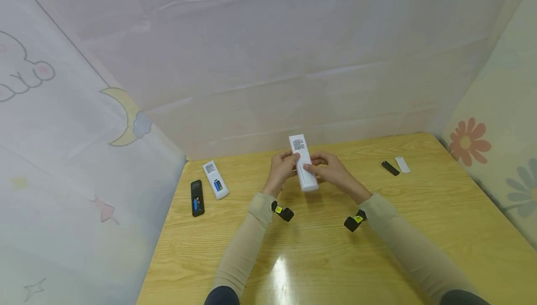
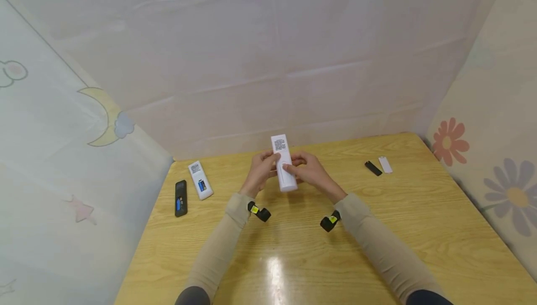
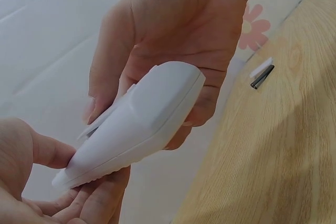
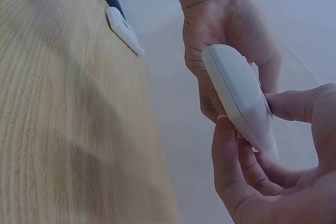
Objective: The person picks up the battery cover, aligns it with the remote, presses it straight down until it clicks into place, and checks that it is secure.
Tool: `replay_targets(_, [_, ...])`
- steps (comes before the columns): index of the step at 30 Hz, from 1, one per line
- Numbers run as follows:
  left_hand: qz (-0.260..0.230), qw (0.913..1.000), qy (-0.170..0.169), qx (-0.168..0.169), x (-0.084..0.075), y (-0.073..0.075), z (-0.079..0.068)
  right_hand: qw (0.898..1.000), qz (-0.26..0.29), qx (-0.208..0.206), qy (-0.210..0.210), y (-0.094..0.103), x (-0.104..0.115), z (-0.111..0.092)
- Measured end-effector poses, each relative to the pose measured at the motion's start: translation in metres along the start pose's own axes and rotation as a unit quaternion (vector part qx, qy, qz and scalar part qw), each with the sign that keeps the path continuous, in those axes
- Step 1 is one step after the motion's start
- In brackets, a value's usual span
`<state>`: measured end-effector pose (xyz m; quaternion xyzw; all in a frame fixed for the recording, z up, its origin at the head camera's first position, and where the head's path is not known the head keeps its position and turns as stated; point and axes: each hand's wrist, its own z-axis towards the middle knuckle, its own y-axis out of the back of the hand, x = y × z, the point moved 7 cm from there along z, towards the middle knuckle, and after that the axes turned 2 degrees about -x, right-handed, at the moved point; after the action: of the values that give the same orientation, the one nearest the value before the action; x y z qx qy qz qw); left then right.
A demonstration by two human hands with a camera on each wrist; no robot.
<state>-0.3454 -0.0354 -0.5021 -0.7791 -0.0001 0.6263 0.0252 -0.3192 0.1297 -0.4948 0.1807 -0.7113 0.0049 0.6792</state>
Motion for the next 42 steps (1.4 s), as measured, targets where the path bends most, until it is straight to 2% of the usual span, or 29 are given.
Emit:
replay_targets(7, [-0.003,1.0,-0.002,0.005,0.0001,-0.0005,0.0001,1.0,0.021,0.012,-0.009,-0.0018,-0.0059,0.0018])
replay_targets(23, [0.01,0.9999,-0.001,0.011,-0.002,0.0021,-0.0002,0.999,0.039,0.017,-0.012,-0.0031,-0.003,0.0002])
replay_targets(31, [0.004,0.9999,0.008,0.008,-0.0017,0.0037,0.0011,0.999,0.029,0.008,-0.02,-0.0033,-0.0022,0.0033])
replay_targets(42, [0.001,0.9999,0.002,0.011,-0.0027,0.0071,0.002,1.0,0.022,0.007,-0.019,-0.0051,0.0037,0.0034])
